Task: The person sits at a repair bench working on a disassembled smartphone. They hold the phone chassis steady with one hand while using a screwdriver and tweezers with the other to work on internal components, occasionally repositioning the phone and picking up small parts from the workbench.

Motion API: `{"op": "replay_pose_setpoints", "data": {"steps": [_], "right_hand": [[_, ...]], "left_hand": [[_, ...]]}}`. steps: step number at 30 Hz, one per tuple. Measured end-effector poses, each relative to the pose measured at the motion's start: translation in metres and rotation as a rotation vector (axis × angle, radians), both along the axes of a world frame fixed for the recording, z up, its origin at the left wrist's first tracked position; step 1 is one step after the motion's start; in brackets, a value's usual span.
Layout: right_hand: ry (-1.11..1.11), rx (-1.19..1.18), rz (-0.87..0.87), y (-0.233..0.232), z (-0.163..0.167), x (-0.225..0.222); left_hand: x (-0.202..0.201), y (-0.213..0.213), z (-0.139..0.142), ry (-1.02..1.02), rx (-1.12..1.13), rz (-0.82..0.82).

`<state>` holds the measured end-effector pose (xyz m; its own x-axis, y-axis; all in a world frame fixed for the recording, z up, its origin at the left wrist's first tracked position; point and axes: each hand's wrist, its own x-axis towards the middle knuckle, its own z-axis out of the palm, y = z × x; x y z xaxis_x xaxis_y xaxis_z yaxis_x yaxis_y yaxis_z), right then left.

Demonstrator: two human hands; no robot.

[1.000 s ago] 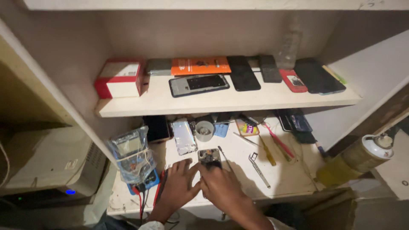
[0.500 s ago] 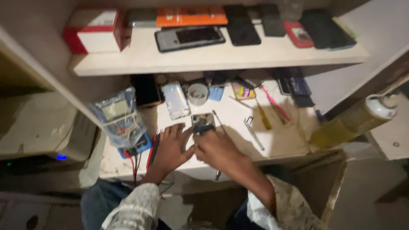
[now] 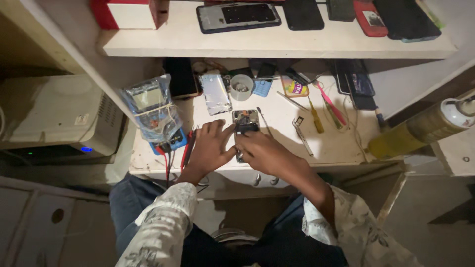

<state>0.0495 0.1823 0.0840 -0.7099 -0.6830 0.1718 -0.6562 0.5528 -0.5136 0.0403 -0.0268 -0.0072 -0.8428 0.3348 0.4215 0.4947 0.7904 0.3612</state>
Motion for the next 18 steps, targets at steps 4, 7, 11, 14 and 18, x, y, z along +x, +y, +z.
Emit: {"op": "replay_pose_setpoints", "data": {"steps": [4, 7, 11, 14, 18], "right_hand": [[-0.061, 0.002, -0.073, 0.001, -0.005, -0.002], [0.013, -0.109, -0.149, 0.003, -0.007, -0.003], [0.007, -0.091, -0.256, 0.001, -0.013, 0.003], [-0.045, -0.092, -0.236, -0.003, -0.018, 0.009], [0.017, 0.021, -0.196, -0.008, -0.017, 0.002]], "left_hand": [[0.005, 0.003, 0.0, -0.037, -0.068, 0.015], [0.009, 0.004, 0.0, -0.01, -0.06, -0.034], [0.018, 0.001, -0.001, 0.009, 0.009, -0.068], [0.024, 0.001, -0.005, -0.007, 0.035, -0.062], [0.037, 0.005, -0.012, -0.025, 0.192, -0.011]]}}
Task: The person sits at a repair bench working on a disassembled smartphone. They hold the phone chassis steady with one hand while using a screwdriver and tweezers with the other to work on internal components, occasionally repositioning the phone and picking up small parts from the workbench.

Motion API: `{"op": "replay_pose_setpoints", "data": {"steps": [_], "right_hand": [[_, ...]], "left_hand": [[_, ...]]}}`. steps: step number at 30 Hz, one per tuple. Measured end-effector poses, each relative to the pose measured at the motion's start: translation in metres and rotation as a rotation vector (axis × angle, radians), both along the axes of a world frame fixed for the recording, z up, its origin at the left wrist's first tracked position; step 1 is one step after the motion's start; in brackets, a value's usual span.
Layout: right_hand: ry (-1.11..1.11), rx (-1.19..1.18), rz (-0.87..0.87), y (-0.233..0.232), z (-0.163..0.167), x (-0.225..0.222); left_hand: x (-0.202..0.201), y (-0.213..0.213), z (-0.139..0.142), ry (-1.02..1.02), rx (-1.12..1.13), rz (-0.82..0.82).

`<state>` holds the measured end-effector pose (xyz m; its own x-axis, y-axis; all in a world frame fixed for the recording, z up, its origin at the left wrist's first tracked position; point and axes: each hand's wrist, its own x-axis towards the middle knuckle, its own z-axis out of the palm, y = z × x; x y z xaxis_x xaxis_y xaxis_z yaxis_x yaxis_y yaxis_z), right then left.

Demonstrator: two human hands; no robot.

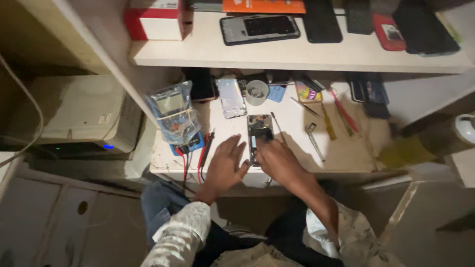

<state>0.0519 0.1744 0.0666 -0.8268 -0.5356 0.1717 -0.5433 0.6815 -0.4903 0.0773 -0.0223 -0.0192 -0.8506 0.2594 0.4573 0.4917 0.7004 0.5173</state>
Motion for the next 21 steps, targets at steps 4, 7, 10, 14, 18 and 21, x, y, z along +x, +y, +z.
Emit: {"op": "replay_pose_setpoints", "data": {"steps": [4, 7, 10, 14, 18, 21], "right_hand": [[-0.119, 0.053, -0.038, -0.003, 0.006, -0.001], [-0.025, -0.009, 0.091, -0.001, 0.012, 0.002], [-0.014, -0.002, 0.178, -0.003, 0.02, 0.003], [-0.054, 0.092, 0.085, -0.01, 0.03, -0.002], [-0.152, 0.21, -0.094, -0.013, 0.033, -0.006], [-0.154, 0.142, 0.002, -0.009, 0.031, -0.008]], "left_hand": [[0.031, 0.007, -0.005, -0.04, 0.121, 0.031], [0.062, 0.022, -0.006, -0.025, 0.122, 0.042], [0.083, 0.037, -0.006, -0.018, 0.082, 0.054], [0.089, 0.037, -0.007, -0.002, -0.022, 0.092], [0.085, 0.033, -0.006, -0.005, -0.104, 0.091], [0.085, 0.037, -0.004, -0.029, -0.12, 0.109]]}}
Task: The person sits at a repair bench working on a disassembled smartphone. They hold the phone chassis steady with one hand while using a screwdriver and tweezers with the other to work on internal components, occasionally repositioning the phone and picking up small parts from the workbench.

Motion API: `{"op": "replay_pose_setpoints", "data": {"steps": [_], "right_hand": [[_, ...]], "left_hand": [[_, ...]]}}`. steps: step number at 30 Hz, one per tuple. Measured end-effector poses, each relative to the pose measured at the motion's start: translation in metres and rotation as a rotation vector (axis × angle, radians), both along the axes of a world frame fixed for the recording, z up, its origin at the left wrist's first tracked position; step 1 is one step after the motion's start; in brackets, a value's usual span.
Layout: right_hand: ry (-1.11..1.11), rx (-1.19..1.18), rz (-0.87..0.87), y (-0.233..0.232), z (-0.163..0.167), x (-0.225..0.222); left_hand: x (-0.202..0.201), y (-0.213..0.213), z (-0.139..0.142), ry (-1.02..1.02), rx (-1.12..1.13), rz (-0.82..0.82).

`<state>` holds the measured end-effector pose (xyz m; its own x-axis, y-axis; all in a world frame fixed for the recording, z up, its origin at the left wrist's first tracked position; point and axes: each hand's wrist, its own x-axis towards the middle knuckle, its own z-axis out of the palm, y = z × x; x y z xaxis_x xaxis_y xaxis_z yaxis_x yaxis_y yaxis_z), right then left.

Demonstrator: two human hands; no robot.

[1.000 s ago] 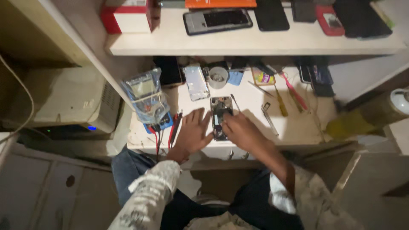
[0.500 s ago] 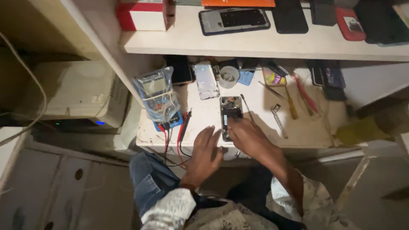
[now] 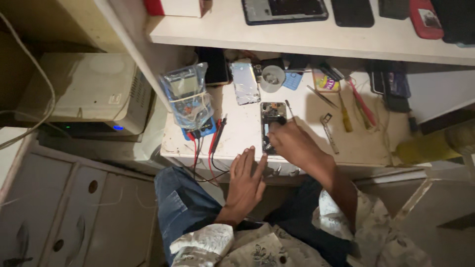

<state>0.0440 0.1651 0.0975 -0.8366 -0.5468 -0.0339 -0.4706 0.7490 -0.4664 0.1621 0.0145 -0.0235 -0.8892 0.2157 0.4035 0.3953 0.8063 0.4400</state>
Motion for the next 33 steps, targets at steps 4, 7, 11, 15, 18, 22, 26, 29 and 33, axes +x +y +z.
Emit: {"op": "replay_pose_setpoints", "data": {"steps": [4, 7, 11, 15, 18, 22, 26, 29, 33], "right_hand": [[0.005, -0.106, 0.107, 0.006, -0.001, 0.0], [0.053, -0.289, 0.291, 0.007, -0.002, 0.002], [0.053, -0.192, 0.117, -0.004, -0.009, -0.008], [0.096, -0.212, 0.054, -0.003, -0.021, -0.014], [0.103, -0.15, -0.011, 0.009, -0.027, -0.009], [0.194, -0.339, 0.05, 0.017, -0.03, 0.004], [0.105, -0.36, -0.107, 0.021, -0.023, 0.005], [0.052, -0.388, -0.275, 0.025, -0.016, 0.008], [0.135, -0.355, -0.22, 0.024, -0.013, 0.008]], "left_hand": [[-0.002, 0.003, 0.005, -0.052, -0.085, 0.022], [-0.005, 0.008, 0.008, -0.044, -0.119, 0.045], [-0.01, 0.012, 0.012, -0.062, -0.146, 0.083], [-0.011, 0.009, 0.015, -0.089, -0.12, 0.064], [-0.012, 0.008, 0.016, -0.092, -0.12, 0.065], [-0.011, 0.007, 0.014, -0.08, -0.109, 0.066], [-0.01, 0.007, 0.01, -0.047, -0.096, 0.076], [-0.011, 0.007, 0.008, -0.068, -0.126, 0.088], [-0.009, 0.008, 0.008, -0.101, -0.111, 0.099]]}}
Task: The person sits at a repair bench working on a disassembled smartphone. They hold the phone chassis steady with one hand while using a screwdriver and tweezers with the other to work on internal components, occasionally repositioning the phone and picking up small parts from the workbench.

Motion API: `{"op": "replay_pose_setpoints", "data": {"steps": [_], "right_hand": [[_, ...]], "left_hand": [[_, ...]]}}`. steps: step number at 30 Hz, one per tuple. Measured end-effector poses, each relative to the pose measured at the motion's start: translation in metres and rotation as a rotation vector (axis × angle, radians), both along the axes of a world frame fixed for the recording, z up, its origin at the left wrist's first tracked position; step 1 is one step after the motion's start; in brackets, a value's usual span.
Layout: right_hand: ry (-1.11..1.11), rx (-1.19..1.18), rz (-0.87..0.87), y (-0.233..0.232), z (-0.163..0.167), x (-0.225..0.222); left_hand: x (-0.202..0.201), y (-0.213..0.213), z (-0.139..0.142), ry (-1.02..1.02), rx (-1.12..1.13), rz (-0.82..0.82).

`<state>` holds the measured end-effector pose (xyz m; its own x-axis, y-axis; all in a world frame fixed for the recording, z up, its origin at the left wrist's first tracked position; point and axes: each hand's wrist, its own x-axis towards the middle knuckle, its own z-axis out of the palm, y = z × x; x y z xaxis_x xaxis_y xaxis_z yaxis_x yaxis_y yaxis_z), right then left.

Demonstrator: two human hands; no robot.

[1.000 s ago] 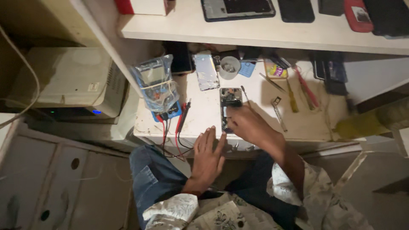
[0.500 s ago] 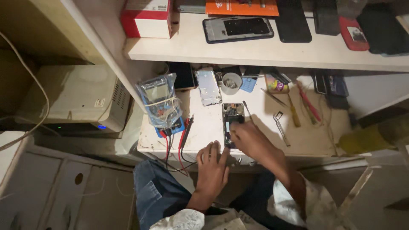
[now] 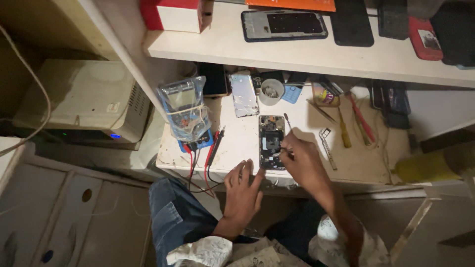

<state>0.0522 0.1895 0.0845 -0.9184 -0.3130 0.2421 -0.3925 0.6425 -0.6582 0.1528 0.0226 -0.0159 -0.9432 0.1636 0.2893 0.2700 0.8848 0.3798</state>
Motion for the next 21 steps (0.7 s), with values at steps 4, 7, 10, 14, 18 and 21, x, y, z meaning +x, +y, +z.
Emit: {"op": "replay_pose_setpoints", "data": {"steps": [4, 7, 10, 14, 18, 21], "right_hand": [[0.017, -0.012, 0.089, -0.001, 0.0, 0.003], [-0.141, -0.009, 0.051, -0.002, -0.001, 0.005], [0.04, -0.024, 0.116, -0.004, -0.003, 0.006], [-0.011, 0.026, 0.074, -0.009, -0.003, 0.007], [-0.014, 0.054, 0.093, -0.011, -0.001, 0.008], [-0.02, 0.024, 0.096, -0.011, 0.002, 0.011]], "left_hand": [[0.002, 0.002, -0.002, -0.022, 0.024, 0.012], [0.002, 0.0, -0.004, -0.054, 0.008, 0.006], [0.003, 0.002, -0.003, -0.081, -0.007, -0.017], [0.007, 0.004, 0.0, -0.124, 0.0, -0.038], [0.008, -0.001, -0.001, -0.1, -0.036, -0.059], [0.008, -0.004, -0.004, -0.093, -0.045, -0.069]]}}
